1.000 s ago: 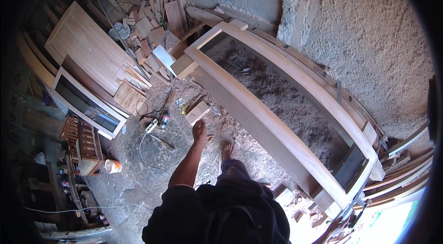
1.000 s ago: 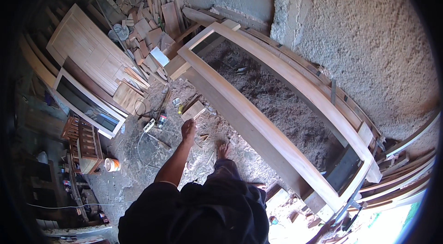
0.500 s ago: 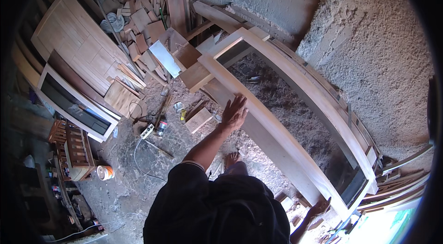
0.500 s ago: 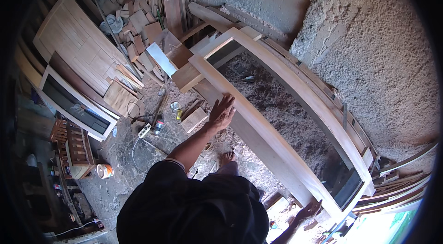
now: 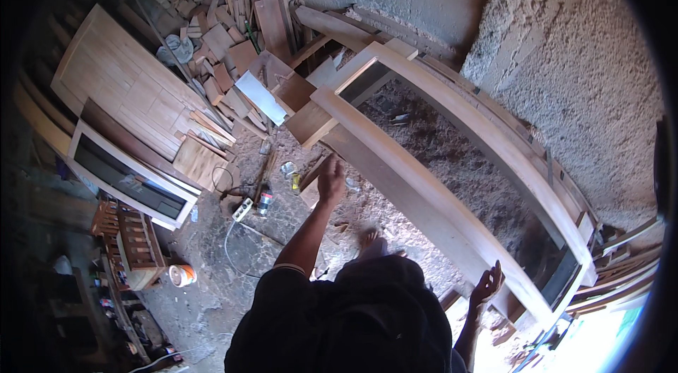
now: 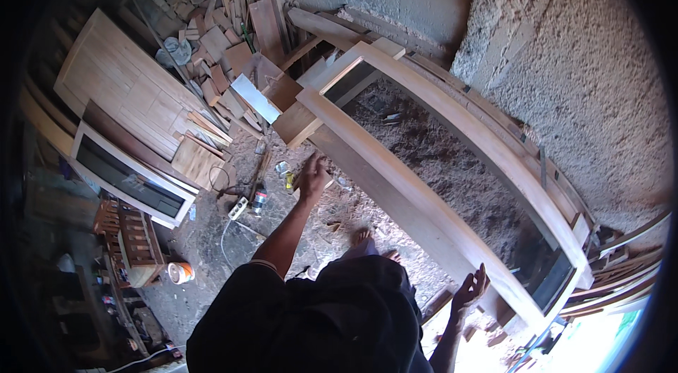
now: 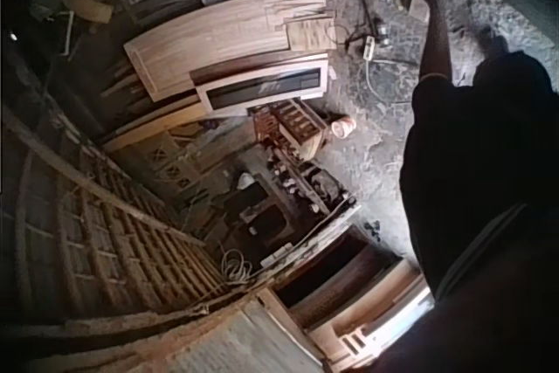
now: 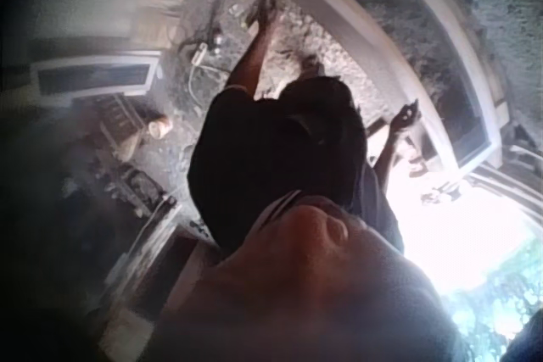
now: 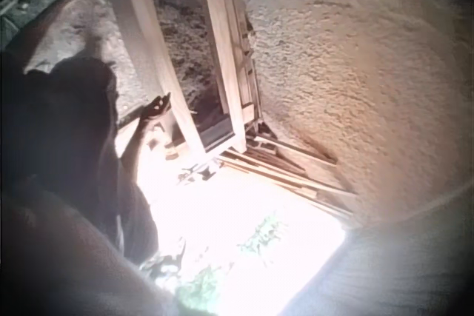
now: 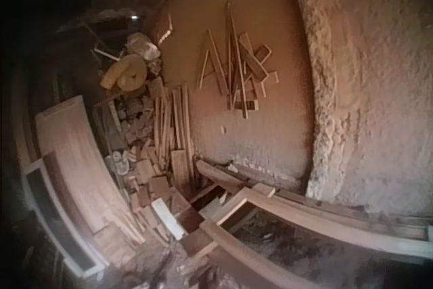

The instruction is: The person assembles a wooden frame by hammering nails into joints, adjusting the frame's position, and securing it with a metal strap. The person also moves the frame to a storage area and retrieves another frame to continue assembly.

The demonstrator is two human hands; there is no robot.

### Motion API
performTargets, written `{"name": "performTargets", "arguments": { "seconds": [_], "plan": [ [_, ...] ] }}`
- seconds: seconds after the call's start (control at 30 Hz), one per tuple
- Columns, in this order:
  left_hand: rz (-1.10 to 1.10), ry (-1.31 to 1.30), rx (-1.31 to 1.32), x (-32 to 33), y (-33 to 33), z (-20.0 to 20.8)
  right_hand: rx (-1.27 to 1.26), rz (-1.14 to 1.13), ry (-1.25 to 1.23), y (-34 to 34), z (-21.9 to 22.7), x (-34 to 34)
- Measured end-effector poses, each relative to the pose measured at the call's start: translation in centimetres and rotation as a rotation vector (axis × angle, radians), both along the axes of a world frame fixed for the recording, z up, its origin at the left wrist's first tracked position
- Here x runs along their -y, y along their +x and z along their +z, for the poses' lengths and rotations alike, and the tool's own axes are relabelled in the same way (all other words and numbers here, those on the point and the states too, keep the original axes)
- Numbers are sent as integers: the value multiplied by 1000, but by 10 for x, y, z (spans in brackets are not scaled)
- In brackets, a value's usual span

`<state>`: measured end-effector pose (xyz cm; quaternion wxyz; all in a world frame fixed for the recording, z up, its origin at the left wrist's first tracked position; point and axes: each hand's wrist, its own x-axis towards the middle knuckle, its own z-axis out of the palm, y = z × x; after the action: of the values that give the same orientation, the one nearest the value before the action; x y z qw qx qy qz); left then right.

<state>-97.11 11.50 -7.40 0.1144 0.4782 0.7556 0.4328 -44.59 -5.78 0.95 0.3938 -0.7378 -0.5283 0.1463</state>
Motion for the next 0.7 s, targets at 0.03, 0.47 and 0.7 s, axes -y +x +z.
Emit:
{"name": "performTargets", "arguments": {
  "seconds": [0.03, 0.47, 0.7],
  "plan": [
    [45, -43, 230, 0, -28, -5, -54, 30, -64, -13, 3, -2],
    [520, -102, 1377, -43, -187, -31, -194, 372, -361, -195, 9, -48],
    [250, -157, 1498, -74, -205, -45, -287, 347, -459, -275, -9, -68]
  ]
}}
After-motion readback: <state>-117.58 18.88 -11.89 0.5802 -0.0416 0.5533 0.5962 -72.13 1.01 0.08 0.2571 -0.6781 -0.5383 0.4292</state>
